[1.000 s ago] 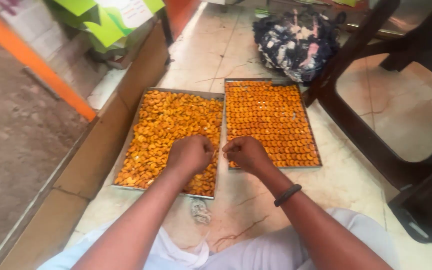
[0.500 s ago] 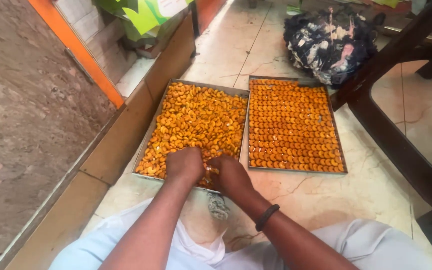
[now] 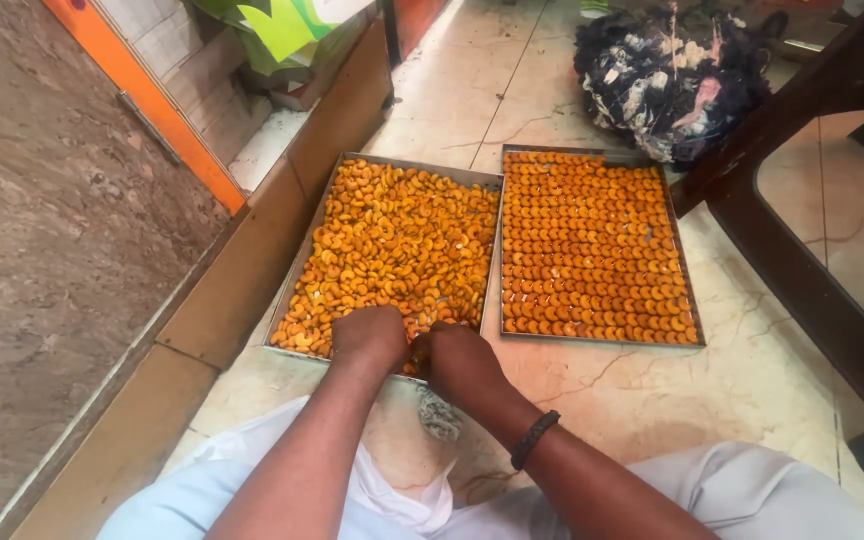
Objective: Sorting and arranging small orange food items (possibly cashews or pastries) on metal trays.
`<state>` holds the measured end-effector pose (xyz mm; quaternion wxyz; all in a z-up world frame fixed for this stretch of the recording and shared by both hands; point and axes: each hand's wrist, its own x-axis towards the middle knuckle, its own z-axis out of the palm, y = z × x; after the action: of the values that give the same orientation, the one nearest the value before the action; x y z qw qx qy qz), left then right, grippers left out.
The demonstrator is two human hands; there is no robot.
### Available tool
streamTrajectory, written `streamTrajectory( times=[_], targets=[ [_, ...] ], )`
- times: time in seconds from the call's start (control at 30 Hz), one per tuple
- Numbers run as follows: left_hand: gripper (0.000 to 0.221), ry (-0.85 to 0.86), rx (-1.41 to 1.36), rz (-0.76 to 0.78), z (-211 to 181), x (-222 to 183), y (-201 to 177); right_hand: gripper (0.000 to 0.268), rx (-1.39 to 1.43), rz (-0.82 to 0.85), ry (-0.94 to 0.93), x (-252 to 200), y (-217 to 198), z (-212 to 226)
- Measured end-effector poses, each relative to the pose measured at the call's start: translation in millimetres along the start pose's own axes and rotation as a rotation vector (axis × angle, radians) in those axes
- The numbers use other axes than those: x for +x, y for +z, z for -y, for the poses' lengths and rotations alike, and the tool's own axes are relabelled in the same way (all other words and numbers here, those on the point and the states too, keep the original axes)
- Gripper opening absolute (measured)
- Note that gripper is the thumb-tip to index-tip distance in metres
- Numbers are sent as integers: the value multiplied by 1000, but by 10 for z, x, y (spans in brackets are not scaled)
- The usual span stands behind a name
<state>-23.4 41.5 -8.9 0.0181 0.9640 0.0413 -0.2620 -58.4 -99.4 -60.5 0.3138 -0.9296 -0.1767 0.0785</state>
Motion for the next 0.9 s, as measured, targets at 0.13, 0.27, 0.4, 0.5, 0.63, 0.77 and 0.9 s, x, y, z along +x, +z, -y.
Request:
streamTrajectory(
  times=[0.13, 0.27, 0.4, 0.5, 0.63, 0.77, 0.9],
  targets=[
    [30, -13, -9, 13, 16, 37, 47, 15, -65, 34, -14, 11, -12, -3],
    [32, -17, -3, 36, 12, 51, 49, 13, -52, 78, -37, 2, -91, 32],
    [41, -33, -23, 74, -18, -106, -108, 13, -44, 136, -32, 23, -94, 25],
    [40, -52, -21, 96, 17, -35, -88, 12, -24, 133, -20, 28, -89, 23],
    [37, -78, -22, 125, 30, -21, -101, 12, -47, 141, 14, 48, -64, -3],
    [36, -58, -42, 155, 52, -16, -112, 12, -23, 164, 54, 48, -84, 5],
    [34, -48, -81, 143, 88, 12, -86, 14, 5, 149, 58, 48, -80, -1]
  ],
)
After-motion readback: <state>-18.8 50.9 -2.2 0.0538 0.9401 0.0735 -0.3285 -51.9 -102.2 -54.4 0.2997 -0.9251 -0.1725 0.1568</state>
